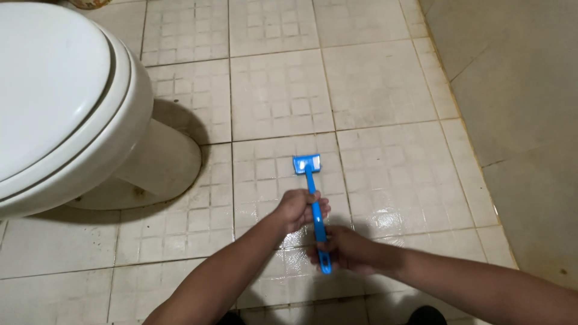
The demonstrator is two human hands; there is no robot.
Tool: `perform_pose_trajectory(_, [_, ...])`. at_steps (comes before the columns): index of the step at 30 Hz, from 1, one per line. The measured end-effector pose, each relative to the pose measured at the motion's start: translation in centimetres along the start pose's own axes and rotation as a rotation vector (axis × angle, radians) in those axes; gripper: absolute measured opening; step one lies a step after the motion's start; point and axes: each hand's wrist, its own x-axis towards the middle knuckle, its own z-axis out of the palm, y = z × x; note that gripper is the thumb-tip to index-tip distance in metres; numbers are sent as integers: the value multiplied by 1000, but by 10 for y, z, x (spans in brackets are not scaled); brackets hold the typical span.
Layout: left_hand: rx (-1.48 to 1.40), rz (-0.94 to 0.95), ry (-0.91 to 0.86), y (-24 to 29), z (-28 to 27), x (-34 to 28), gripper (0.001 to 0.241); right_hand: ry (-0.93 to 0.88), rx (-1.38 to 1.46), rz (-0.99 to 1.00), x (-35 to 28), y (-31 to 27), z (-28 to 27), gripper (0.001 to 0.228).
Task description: The person uses a blue scrub brush to clean the tiled floor of a bathroom. They scrub the floor tiles and grout lines near a white toilet and a sink, moving the brush back and forth in a repetitive motion.
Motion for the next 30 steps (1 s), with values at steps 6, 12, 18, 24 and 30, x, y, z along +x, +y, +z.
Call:
perform_pose_trajectory(6, [-17, 167, 69, 37, -2, 46, 23, -45, -31, -145, 12, -49, -5, 46])
perform_pose_trajectory(12, [29, 111, 98, 31, 7, 24, 27, -59, -6, -134, 18, -21, -14, 52])
perform_pose_trajectory(18, [73, -60, 129, 2, 17, -23, 23, 52, 49, 67, -14, 14, 12, 47])
perform_pose_trajectory(24, [-11, 116, 161, 34, 17, 34, 23, 8, 25, -212, 21, -21, -21, 37])
perform_pose_trajectory(30, [8, 122, 145, 44, 24, 50, 28, 82, 1, -157, 11, -44, -18, 36])
